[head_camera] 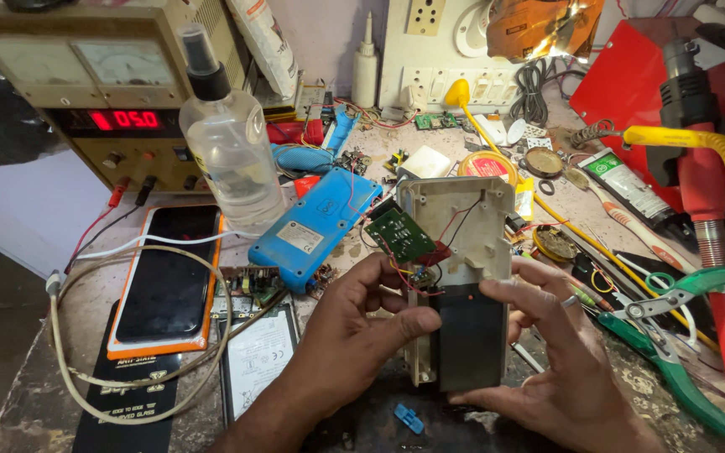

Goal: The person solders wires to a small circuit board and a battery pack, then places the battery into a plastic housing. They use a soldering iron, wire cutters, and tweezers to connect components and assemble the device.

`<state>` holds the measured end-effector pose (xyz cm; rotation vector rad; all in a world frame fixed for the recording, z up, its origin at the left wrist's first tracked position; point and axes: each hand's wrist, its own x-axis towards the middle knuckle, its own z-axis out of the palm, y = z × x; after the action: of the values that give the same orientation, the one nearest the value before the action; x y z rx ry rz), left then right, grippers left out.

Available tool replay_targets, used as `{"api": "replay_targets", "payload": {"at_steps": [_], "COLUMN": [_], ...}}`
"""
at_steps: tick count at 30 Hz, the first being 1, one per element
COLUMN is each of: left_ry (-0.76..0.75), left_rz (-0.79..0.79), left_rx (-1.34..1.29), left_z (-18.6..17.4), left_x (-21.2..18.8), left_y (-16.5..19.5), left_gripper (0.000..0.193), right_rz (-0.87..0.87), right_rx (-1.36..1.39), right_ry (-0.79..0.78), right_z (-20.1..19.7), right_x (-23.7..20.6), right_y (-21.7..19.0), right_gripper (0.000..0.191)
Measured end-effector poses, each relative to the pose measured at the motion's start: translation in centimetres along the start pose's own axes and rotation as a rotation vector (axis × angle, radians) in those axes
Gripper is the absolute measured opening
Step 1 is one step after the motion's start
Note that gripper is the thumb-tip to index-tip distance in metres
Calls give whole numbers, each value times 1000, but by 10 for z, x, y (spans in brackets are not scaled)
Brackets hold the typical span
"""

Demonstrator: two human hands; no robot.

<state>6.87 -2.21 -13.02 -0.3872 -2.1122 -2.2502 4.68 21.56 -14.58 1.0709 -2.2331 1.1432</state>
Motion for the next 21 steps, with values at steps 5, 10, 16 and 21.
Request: {"api": "replay_targets", "payload": {"at_steps": [5,10,16,21], "left_ry": [-2,14,24,17], "left_rz": [-8,-27,-45,-33], "left_rx": [-44,-26,2,14], "left_z": [2,3,2,1], "left_x": [1,1,1,1], "left_y": [-2,-3,-4,-4], "left_gripper": [48,48,48,48], "right_rz": [-3,35,142,118], "right_rx": [1,-17,127,86], "right_ry": [21,43,82,93], "right_z": [0,2,10,12], "right_x": [-3,-5,-9,-8], "right_y": [6,11,11,8], "right_gripper": [106,108,121,111]}}
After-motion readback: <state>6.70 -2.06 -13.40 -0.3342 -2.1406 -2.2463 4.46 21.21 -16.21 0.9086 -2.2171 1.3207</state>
